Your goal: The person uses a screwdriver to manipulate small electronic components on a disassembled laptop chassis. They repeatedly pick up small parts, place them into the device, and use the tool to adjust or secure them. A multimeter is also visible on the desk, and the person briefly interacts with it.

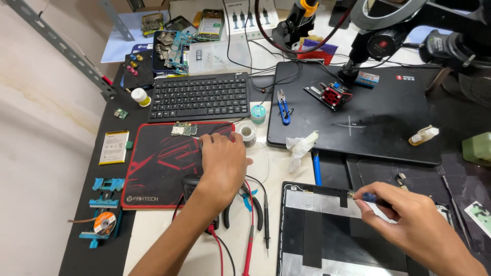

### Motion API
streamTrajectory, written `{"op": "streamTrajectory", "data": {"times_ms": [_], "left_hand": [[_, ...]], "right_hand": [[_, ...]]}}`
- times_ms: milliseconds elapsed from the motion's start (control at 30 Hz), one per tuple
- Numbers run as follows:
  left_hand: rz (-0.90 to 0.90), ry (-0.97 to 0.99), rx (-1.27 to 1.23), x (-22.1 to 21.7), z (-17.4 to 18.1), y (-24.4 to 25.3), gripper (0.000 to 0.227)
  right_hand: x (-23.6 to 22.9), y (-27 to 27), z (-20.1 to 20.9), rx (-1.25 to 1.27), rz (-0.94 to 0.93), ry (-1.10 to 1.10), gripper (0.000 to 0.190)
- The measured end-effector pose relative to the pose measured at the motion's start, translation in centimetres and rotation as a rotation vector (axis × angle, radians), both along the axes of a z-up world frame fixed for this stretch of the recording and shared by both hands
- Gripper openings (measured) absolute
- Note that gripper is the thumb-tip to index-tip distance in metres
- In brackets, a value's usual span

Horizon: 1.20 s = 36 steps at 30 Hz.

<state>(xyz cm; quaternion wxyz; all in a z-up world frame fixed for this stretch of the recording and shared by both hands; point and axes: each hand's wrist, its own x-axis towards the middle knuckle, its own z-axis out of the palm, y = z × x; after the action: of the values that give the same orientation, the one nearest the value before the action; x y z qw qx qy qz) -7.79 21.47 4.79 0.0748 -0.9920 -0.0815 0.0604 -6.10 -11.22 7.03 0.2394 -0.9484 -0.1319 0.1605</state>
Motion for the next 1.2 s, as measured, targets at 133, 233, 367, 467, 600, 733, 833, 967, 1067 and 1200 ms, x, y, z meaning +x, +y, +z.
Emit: {"op": "streamTrajectory", "data": {"times_ms": [133,233,367,467,600,733,833,967,1067,1200], "left_hand": [[-0.101,-0.190,0.107,-1.4,1.6,-2.4,0.062],[-0.095,-0.097,0.120,-2.4,2.9,-4.6,0.042],[-0.381,-0.195,-0.260,-2.7,2.1,-7.9,0.033],[-0.560,-0.285,-0.568,-3.1,1.5,-10.6,0.026],[-0.762,-0.485,-0.777,-3.0,0.2,-13.1,0.017],[-0.824,-0.556,-0.708,-2.3,-0.9,-14.3,0.016],[-0.846,-0.584,-0.744,-1.9,-1.5,-14.8,0.019],[-0.897,-0.618,-0.711,-1.5,-2.1,-15.6,0.016],[-0.834,-0.578,-0.829,-1.2,-1.9,-16.4,0.011],[-0.597,-0.443,-1.295,-0.1,-1.7,-16.9,0.010]], "right_hand": [[-0.1,0.2,0.2,-0.039,-0.030,0.011,0.025],[0.0,-0.3,-0.4,0.010,-0.007,-0.019,0.025],[-0.1,-1.1,-1.1,0.083,0.029,-0.058,0.023],[-0.1,-1.8,-1.7,0.130,0.034,-0.056,0.021],[-0.2,-2.8,-2.5,0.219,0.035,-0.064,0.019],[-0.1,-2.6,-0.8,0.259,-0.061,-0.046,0.019],[0.1,-2.7,-0.3,0.300,-0.156,-0.007,0.020],[0.4,-4.2,-1.8,0.316,-0.168,0.012,0.020],[0.0,-4.8,-1.2,0.374,-0.089,-0.084,0.022],[-0.8,-6.1,0.7,0.431,0.091,-0.375,0.032]]}}
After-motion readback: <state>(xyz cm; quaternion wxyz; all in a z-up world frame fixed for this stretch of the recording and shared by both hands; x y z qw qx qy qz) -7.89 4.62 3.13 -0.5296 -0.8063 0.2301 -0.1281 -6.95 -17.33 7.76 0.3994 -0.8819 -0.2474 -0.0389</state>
